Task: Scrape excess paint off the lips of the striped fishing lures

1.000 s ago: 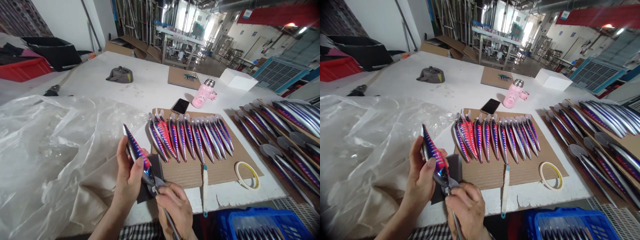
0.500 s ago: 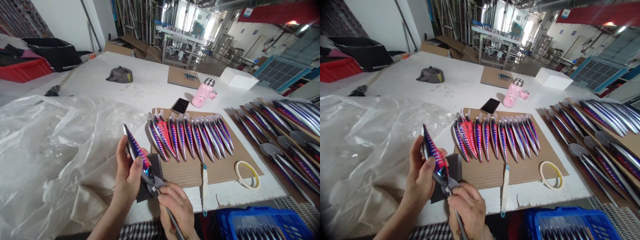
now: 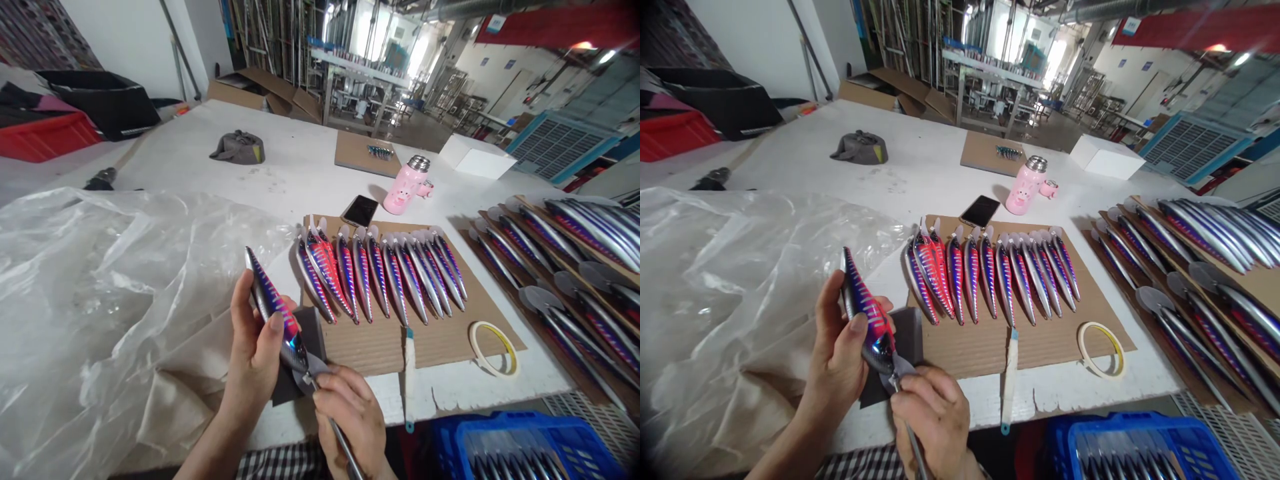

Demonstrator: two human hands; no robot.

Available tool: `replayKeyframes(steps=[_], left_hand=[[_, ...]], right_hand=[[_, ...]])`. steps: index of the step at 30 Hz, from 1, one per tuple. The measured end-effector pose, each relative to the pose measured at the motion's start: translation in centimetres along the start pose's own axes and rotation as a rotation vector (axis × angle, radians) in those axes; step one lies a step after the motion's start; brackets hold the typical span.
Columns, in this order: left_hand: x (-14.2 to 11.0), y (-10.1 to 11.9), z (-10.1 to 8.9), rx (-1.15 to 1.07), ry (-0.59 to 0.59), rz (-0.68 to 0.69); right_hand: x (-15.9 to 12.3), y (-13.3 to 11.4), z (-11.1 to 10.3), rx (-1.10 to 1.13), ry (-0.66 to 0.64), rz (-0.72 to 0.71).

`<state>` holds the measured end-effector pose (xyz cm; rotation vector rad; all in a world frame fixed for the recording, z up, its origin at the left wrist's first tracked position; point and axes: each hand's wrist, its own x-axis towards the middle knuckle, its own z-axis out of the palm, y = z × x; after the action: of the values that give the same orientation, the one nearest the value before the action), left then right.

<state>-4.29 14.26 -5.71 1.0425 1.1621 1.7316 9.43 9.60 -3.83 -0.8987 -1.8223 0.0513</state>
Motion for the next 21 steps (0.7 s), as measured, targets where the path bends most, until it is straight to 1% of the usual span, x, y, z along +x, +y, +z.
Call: replayKeyframes(steps=[3,5,12,21], left_hand=[[0.01,-0.07,-0.12,-0.100,-0.039,-0.023],[0.00,-0.15,-0.19,-0.113,-0.035,-0.024],[-0.09,-0.19,-0.09,-0.097,-0.009,-0.033],[-0.02,0.06,0.20,-0.101,0.006,-0.023]], right_hand=[[-0.25,0.10,-0.08,0.002,-0.035,0.020],[-0.38,0.18,-0.09,-0.001,-0.039,0.022],[-0.28,0.12,0.25,-0.006,-0.007,0.041],[-0.80,0.06,0.64,-0.011,0.092,0.050]])
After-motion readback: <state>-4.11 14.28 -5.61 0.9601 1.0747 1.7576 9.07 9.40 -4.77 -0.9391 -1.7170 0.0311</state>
